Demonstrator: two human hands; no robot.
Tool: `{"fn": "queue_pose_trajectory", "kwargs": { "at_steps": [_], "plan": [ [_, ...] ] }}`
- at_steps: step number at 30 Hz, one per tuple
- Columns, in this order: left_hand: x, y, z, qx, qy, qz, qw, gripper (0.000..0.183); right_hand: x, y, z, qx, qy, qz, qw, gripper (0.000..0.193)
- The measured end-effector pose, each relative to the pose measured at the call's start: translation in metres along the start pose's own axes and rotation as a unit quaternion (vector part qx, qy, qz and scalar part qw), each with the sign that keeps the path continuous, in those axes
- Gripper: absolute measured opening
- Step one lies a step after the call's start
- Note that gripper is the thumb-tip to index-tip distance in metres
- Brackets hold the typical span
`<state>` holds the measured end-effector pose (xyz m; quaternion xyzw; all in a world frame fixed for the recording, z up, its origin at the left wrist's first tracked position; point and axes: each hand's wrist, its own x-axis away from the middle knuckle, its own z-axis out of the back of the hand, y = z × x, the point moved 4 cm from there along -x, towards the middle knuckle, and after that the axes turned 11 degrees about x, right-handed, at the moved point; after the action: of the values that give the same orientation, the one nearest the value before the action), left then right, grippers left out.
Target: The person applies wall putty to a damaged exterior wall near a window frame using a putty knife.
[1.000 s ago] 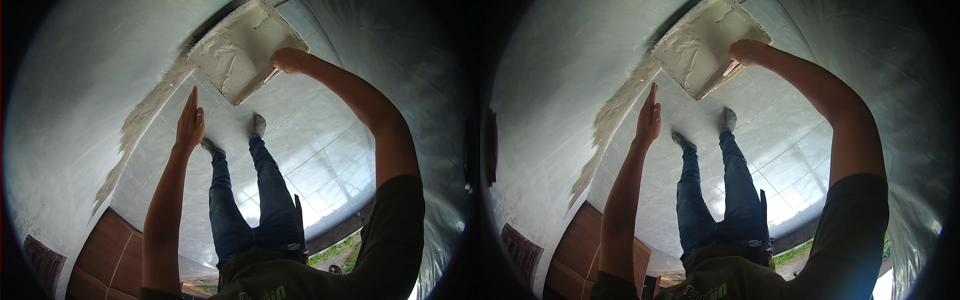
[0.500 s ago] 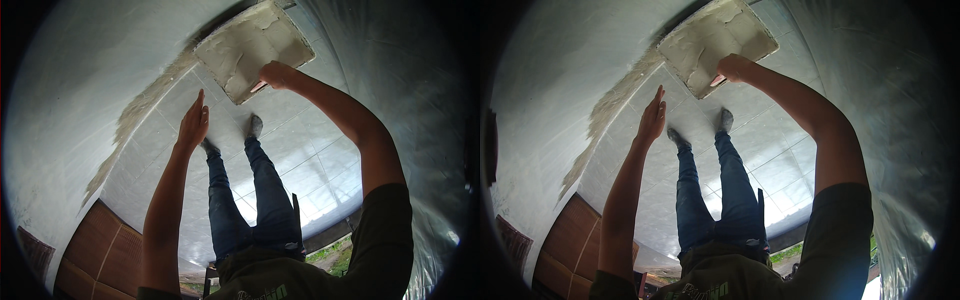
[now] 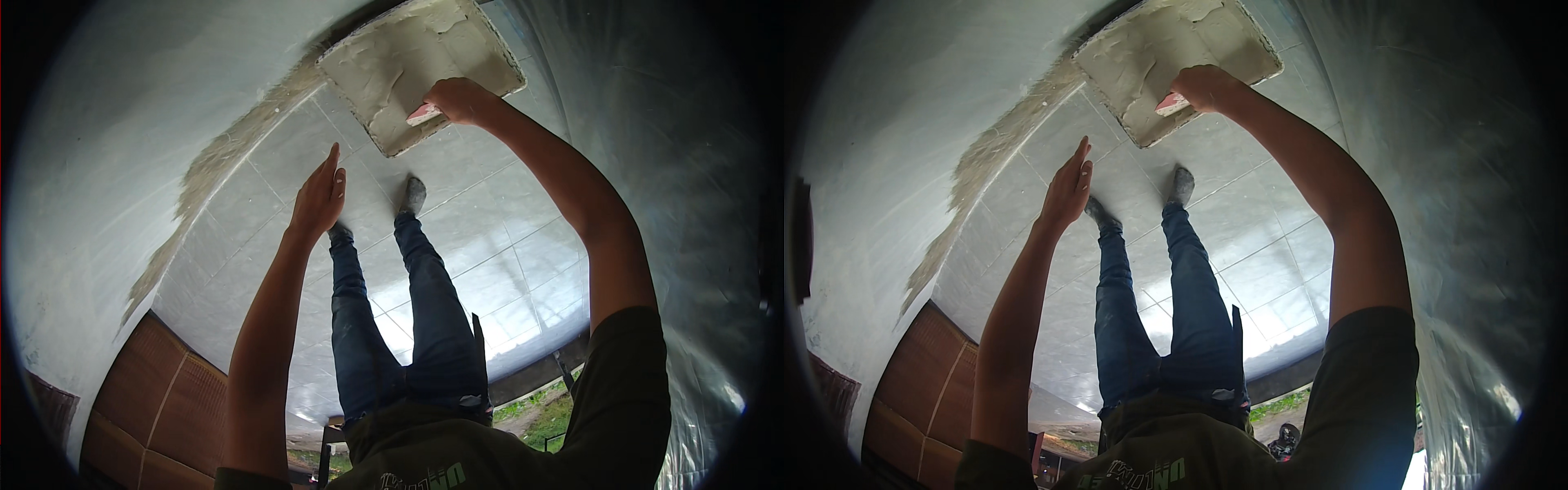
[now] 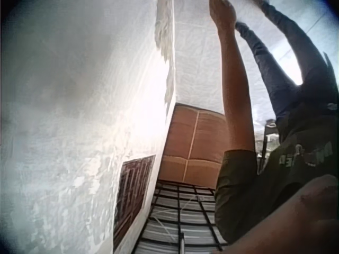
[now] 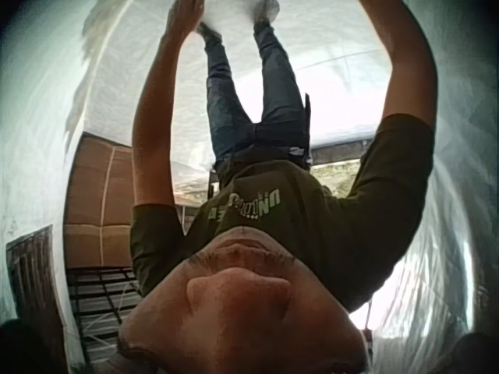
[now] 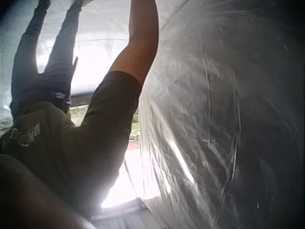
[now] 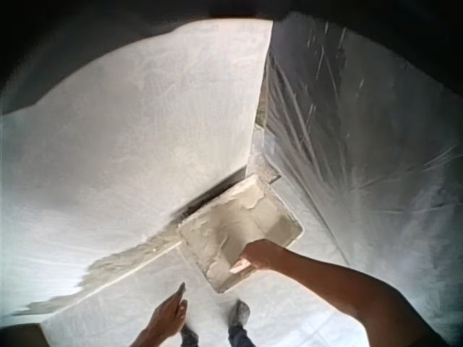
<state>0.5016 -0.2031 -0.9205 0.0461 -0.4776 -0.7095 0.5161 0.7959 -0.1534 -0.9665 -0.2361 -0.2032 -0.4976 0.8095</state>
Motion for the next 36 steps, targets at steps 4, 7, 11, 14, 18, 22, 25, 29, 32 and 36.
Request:
{"fn": "queue_pose_trajectory", "kwargs": {
  "at_steps": [4, 7, 11, 14, 18, 22, 25, 29, 32, 36],
  "plan": [
    [0.005, -0.004, 0.0, 0.004, 0.006, 0.003, 1.0, 0.054, -0.01, -0.008, -0.009, -0.001, 0.009, 0.012, 1.0, 0.038],
    [0.008, -0.007, 0.0, 0.0, 0.007, 0.011, 1.0, 0.055, -0.012, -0.011, -0.005, 0.005, -0.006, 0.017, 1.0, 0.04],
    [0.012, -0.008, -0.001, 0.01, 0.004, 0.014, 1.0, 0.056, -0.012, -0.007, 0.005, -0.007, 0.034, 0.023, 0.999, 0.042],
    [0.012, -0.009, -0.006, 0.014, 0.001, 0.018, 1.0, 0.057, -0.013, -0.004, -0.003, -0.003, 0.029, 0.011, 1.0, 0.043],
    [0.01, -0.013, -0.002, 0.009, 0.001, 0.007, 1.0, 0.057, -0.019, -0.007, -0.004, -0.01, 0.0, 0.026, 1.0, 0.039],
    [0.004, -0.013, 0.002, 0.005, 0.004, 0.008, 1.0, 0.058, -0.03, -0.007, -0.008, -0.011, -0.03, 0.075, 0.997, 0.033],
    [0.003, -0.012, 0.006, 0.002, 0.01, 0.015, 1.0, 0.058, -0.041, -0.013, -0.004, -0.002, -0.089, 0.091, 0.992, 0.033],
    [0.007, -0.015, 0.009, 0.009, 0.013, 0.022, 1.0, 0.058, -0.05, -0.017, 0.003, -0.025, -0.129, 0.115, 0.985, 0.027],
    [0.014, -0.024, 0.014, 0.006, 0.018, 0.03, 0.999, 0.059, -0.062, -0.029, 0.007, -0.094, -0.106, 0.114, 0.983, 0.025],
    [0.016, -0.029, 0.012, 0.024, 0.006, 0.06, 0.998, 0.059, -0.09, -0.025, -0.016, -0.156, -0.207, 0.086, 0.962, 0.029]
  ]
}}
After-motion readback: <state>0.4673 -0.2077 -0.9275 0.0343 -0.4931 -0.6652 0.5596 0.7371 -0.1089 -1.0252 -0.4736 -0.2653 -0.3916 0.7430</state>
